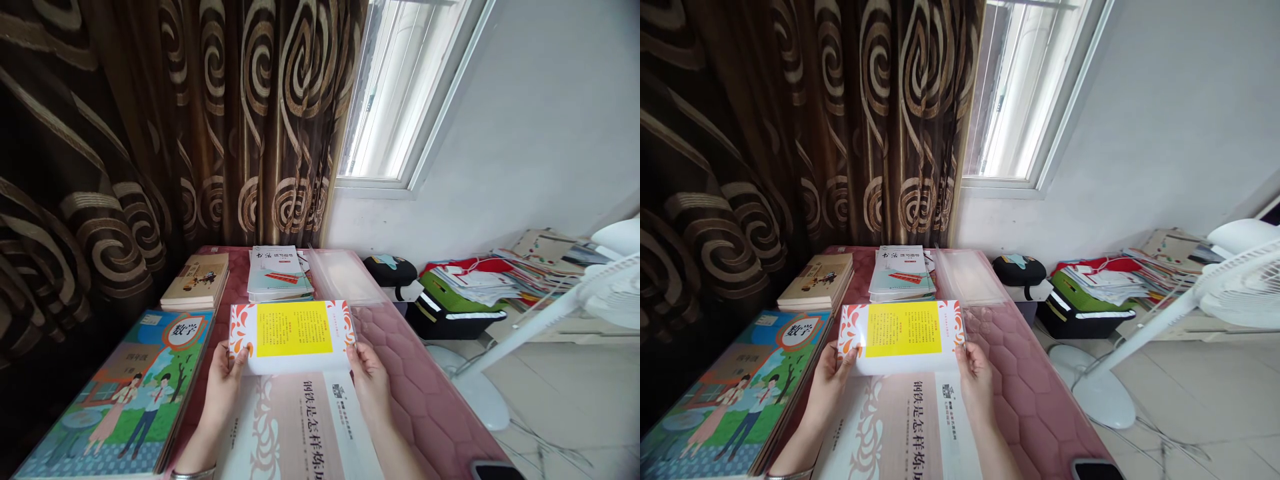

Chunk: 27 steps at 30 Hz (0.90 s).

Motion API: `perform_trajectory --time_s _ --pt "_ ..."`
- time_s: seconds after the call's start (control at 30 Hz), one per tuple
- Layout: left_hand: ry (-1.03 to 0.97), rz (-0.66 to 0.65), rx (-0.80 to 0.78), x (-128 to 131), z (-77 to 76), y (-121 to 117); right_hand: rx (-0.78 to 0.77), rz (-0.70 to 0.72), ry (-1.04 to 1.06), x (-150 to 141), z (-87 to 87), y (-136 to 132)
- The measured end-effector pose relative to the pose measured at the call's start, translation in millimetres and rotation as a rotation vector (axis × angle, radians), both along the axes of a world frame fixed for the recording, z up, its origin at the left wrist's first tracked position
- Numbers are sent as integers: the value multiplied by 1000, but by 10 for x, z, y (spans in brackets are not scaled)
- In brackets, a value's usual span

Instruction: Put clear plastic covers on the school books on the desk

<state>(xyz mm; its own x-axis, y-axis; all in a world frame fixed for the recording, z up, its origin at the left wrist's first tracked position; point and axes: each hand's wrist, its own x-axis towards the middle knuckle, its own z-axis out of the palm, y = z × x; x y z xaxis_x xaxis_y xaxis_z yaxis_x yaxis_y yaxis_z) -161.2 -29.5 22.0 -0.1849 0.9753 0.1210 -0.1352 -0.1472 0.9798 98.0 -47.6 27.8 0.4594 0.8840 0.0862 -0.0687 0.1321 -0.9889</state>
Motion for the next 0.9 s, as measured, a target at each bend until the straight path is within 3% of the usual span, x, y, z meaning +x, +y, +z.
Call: perform_trajectory --time_s 0.53,0.9 --pt "-55 -38 -5 -2 -25 16 -11 -39 -85 12 -40 -5" --pt "-41 1 24 4 33 -3 14 26 -81 83 -17 31"
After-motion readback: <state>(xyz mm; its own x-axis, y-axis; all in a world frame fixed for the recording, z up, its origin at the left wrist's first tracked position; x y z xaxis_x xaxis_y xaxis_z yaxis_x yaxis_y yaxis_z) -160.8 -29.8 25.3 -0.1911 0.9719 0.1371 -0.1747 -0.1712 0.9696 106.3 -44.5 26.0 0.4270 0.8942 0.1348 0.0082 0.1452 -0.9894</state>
